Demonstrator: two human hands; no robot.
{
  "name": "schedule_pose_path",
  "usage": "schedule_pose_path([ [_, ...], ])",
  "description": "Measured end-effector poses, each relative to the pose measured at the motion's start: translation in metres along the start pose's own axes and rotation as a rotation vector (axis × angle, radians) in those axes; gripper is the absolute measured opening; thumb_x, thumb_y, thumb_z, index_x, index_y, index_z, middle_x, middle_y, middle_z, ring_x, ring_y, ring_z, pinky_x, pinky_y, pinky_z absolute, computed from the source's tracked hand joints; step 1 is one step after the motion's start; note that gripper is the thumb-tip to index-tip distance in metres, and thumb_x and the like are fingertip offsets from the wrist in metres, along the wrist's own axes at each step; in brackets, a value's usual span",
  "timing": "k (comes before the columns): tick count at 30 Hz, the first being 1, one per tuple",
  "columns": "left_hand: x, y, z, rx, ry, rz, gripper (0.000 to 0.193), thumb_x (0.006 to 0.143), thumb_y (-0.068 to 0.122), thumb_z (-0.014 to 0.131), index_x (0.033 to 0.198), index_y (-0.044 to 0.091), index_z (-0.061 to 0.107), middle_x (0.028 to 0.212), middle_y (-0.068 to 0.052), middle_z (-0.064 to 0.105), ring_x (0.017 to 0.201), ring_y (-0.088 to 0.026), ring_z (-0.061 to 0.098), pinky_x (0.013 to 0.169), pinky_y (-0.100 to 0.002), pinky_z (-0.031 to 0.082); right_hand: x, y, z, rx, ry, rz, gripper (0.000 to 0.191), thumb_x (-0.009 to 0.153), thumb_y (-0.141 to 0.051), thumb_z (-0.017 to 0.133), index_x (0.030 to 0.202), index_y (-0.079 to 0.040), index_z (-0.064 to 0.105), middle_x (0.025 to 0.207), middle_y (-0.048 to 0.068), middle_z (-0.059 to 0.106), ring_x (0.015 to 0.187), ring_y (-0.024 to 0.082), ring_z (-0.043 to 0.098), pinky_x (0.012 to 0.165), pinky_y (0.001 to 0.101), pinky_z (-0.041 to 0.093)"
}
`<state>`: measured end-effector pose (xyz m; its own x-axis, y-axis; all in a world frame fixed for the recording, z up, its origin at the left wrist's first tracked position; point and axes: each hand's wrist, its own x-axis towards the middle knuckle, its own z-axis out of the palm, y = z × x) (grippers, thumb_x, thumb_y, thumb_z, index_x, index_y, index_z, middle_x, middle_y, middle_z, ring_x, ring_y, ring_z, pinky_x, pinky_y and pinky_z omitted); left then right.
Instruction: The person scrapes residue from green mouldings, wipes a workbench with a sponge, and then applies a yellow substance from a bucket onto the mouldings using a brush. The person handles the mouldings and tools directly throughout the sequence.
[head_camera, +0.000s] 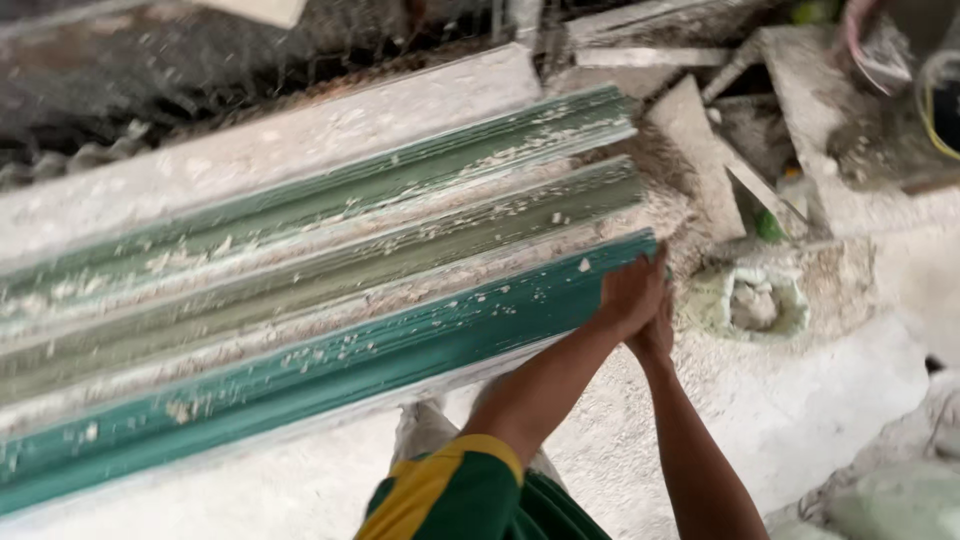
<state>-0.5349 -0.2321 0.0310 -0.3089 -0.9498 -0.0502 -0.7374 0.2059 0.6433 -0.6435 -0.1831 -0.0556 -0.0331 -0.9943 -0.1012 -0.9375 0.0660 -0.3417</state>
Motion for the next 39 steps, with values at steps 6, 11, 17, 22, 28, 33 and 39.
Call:
schedule_pose_path([
  [6, -0.225, -0.133, -0.025, -0.503, 0.072, -0.008, 0.049, 0.101, 0.023, 0.053, 0.148, 0.012, 0.044, 0.129, -0.025, 0.063, 0.093, -0.042, 0.068, 0.075, -0.056, 0.055, -0.075, -0.017, 0.038, 0.081, 0.394, -0.261, 0.060, 0.108, -0.024, 0.064, 0.156, 0.006, 0.041, 0.155, 0.026, 0.044, 0.148, 0.042, 0.035, 0.121, 0.0593, 0.035],
  [11, -0.431, -0.260, -0.069, -0.420, 0.411, -0.561, 0.049, 0.088, 0.018, 0.063, 0.127, -0.001, 0.041, 0.094, -0.019, 0.069, 0.078, -0.041, 0.068, 0.068, -0.054, 0.054, -0.136, -0.101, 0.097, 0.659, -0.020, -0.157, 0.034, 0.104, -0.026, 0.057, 0.124, 0.001, 0.060, 0.100, 0.009, 0.072, 0.076, 0.018, 0.071, 0.067, 0.0344, 0.057],
  [17, -0.592, -0.342, -0.117, -0.639, 1.054, -0.906, 0.040, 0.108, 0.036, 0.048, 0.095, 0.000, 0.059, 0.066, -0.012, 0.064, 0.057, -0.026, 0.063, 0.055, -0.038, 0.050, -0.210, -0.289, 0.191, 0.266, -0.613, -0.504, 0.057, 0.107, -0.042, 0.058, 0.079, 0.007, 0.067, 0.060, 0.007, 0.068, 0.055, 0.020, 0.064, 0.059, 0.0397, 0.051],
  [22, -0.743, -0.378, -0.116, -1.006, 1.258, -0.917, 0.047, 0.106, 0.039, 0.044, 0.094, 0.001, 0.068, 0.079, -0.007, 0.075, 0.056, -0.013, 0.063, 0.054, -0.030, 0.054, -0.314, -0.482, 0.264, 0.515, -0.824, -0.945, 0.045, 0.109, -0.042, 0.048, 0.119, -0.003, 0.067, 0.093, 0.013, 0.071, 0.085, 0.023, 0.067, 0.079, 0.0374, 0.053],
  [28, -0.936, -0.396, -0.134, -1.131, 1.443, -1.018, 0.047, 0.106, 0.034, 0.046, 0.097, -0.004, 0.071, 0.080, -0.011, 0.073, 0.061, -0.015, 0.068, 0.057, -0.030, 0.059, -0.524, -0.660, 0.294, 0.404, -1.125, -1.451, 0.079, 0.093, -0.027, 0.073, 0.154, -0.005, 0.027, 0.141, 0.027, 0.047, 0.124, 0.035, 0.056, 0.091, 0.0481, 0.053],
  [33, -1.024, -0.427, -0.186, -1.035, 1.520, -1.146, 0.053, 0.108, 0.037, 0.048, 0.095, -0.009, 0.071, 0.073, -0.016, 0.073, 0.061, -0.015, 0.070, 0.058, -0.028, 0.057, -0.642, -0.755, 0.314, 0.004, -1.558, -1.036, 0.074, 0.098, -0.025, 0.060, 0.162, -0.018, 0.026, 0.134, 0.016, 0.067, 0.103, 0.039, 0.071, 0.082, 0.0471, 0.056],
  [39, -1.094, -0.498, -0.248, -0.985, 1.425, -1.209, 0.056, 0.103, 0.045, 0.052, 0.099, -0.006, 0.074, 0.078, -0.013, 0.075, 0.061, -0.020, 0.072, 0.056, -0.036, 0.055, -0.680, -0.863, 0.373, 0.002, -1.416, -1.319, 0.070, 0.095, -0.022, 0.068, 0.155, -0.012, 0.035, 0.127, 0.017, 0.071, 0.112, 0.027, 0.072, 0.089, 0.0393, 0.056],
])
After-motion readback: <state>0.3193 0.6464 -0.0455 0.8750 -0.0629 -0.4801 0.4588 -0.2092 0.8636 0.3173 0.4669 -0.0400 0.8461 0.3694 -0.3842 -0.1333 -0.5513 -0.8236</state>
